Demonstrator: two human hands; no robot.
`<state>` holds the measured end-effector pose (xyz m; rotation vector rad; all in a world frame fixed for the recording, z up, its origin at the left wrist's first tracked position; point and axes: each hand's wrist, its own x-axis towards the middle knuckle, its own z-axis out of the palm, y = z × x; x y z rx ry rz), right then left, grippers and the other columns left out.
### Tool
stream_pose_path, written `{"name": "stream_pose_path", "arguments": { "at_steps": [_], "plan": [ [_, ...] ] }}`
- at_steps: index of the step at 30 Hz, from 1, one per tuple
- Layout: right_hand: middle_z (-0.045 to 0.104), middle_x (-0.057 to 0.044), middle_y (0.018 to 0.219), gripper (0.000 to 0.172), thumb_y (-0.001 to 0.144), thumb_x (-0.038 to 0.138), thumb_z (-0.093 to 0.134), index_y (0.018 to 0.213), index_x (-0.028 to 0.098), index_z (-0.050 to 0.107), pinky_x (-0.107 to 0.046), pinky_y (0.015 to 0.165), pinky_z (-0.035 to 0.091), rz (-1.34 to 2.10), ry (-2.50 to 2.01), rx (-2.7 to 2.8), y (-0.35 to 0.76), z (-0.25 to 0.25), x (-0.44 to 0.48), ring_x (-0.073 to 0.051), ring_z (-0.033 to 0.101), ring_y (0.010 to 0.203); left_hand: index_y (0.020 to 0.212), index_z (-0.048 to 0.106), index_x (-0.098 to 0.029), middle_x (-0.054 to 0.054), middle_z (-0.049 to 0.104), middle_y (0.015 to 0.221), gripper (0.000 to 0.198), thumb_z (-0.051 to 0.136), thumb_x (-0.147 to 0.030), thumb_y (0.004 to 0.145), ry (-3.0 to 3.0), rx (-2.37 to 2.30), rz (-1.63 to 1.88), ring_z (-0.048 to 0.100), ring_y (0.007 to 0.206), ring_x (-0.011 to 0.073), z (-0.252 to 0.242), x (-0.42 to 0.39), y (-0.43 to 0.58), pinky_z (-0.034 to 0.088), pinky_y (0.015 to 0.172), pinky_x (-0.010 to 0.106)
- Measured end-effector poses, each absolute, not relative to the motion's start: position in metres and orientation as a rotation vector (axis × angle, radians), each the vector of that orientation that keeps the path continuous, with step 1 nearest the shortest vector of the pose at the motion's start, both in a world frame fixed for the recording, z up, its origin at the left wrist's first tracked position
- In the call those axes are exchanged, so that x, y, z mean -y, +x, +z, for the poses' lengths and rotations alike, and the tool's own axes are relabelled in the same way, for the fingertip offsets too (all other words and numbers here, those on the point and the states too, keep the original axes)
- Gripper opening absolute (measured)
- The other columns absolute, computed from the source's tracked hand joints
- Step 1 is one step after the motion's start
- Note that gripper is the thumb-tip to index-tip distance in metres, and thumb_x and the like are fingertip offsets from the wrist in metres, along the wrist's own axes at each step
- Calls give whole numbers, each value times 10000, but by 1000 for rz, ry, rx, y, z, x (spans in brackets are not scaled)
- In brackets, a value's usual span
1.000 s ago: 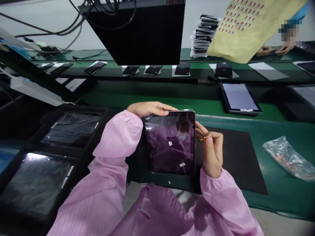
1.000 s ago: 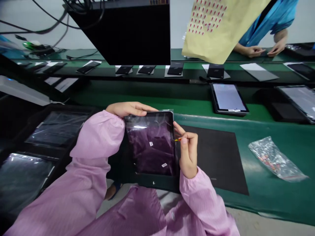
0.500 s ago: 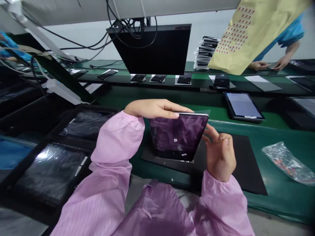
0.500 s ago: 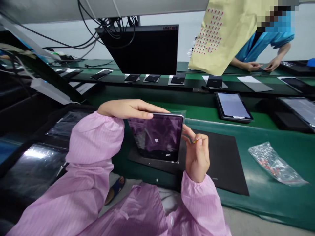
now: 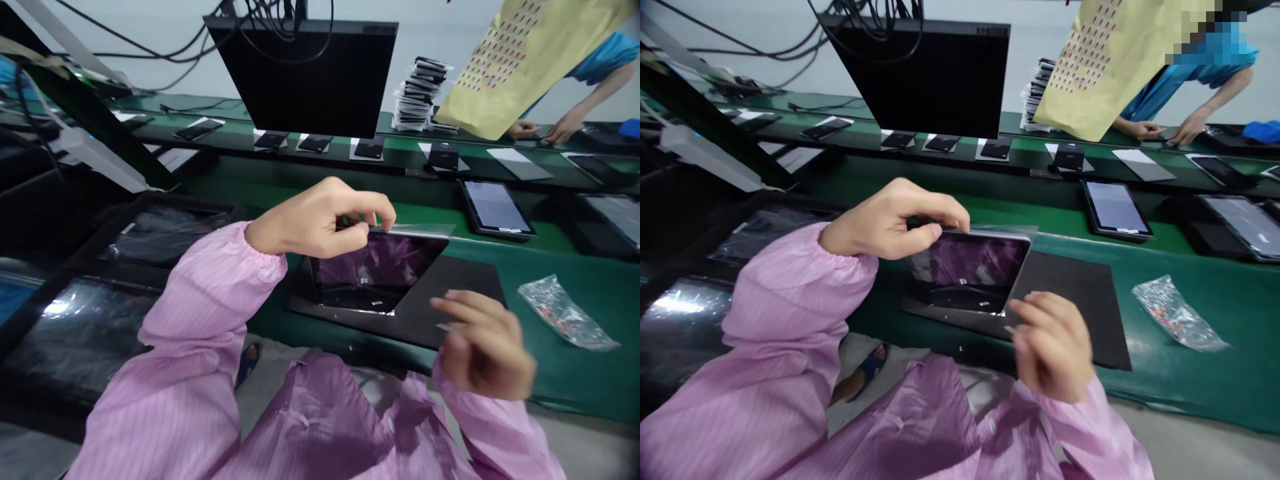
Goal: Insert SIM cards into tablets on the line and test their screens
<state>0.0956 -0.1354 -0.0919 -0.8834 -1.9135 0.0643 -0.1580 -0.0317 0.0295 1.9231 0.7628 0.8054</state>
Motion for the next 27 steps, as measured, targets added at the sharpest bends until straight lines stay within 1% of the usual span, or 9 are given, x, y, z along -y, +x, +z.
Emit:
{"name": "stream_pose_path", "arguments": {
  "at_steps": [2,4,8,11,14,17,23,25,27],
  "plan": [
    [752,4,1074,114,856,237,633,804,283,543,-385,888,533,-370,-591,2161,81,-101,131,-188,672,1018,750,734,-190,0,656,693,299,520,6,678,1824,-733,813,601,669,138,32,29,-156,425,640,219],
    [746,14,1097,131,879,258,631,820,278,516,-306,937,514,-608,-359,2260,61,-112,122,-128,660,1048,716,698,-184,-10,620,648,270,504,4,708,1757,-720,825,603,654,132,34,25,-155,420,639,221],
    [734,5,1130,108,936,277,562,867,275,479,-259,1045,453,-587,-235,2297,28,-129,104,-81,655,1077,681,639,-177,-10,591,663,203,530,-18,744,1845,-721,813,618,709,145,38,17,-145,419,640,231],
    [709,-3,1189,100,942,235,550,895,272,469,-256,1071,442,-501,-231,2338,21,-131,97,-74,641,1120,609,588,-155,-5,540,636,197,560,-9,738,1889,-759,820,619,722,161,40,11,-131,427,642,244],
    [705,-34,1193,94,940,214,545,899,257,472,-254,1063,448,-585,-242,2317,26,-130,97,-89,647,1121,554,547,-138,-3,501,620,228,594,11,720,1940,-766,732,619,747,176,40,5,-123,441,662,258],
    [708,-50,1175,79,942,221,538,893,250,484,-273,1063,451,-716,-266,2290,30,-130,97,-110,654,1119,586,569,-130,4,524,650,207,607,-18,755,1879,-805,781,635,774,188,38,-2,-129,467,674,268],
    [662,-83,1253,55,942,198,539,914,232,505,-280,1033,465,-668,-307,2310,14,-132,85,-131,630,1170,734,627,-161,13,623,726,165,703,-284,813,1652,-826,1089,670,765,183,31,2,-171,505,619,240],
    [658,-75,1262,64,935,184,543,895,228,518,-267,980,490,-697,-328,2320,18,-132,81,-130,631,1170,749,637,-158,19,635,739,185,705,-315,819,1600,-809,1112,679,778,189,30,13,-177,514,611,243],
    [671,-32,1249,81,924,207,569,864,241,527,-267,946,498,-774,-358,2326,36,-133,84,-121,644,1147,725,642,-149,20,639,742,165,736,-268,792,1558,-804,1130,685,778,184,26,23,-176,520,607,237]
  ]
}}
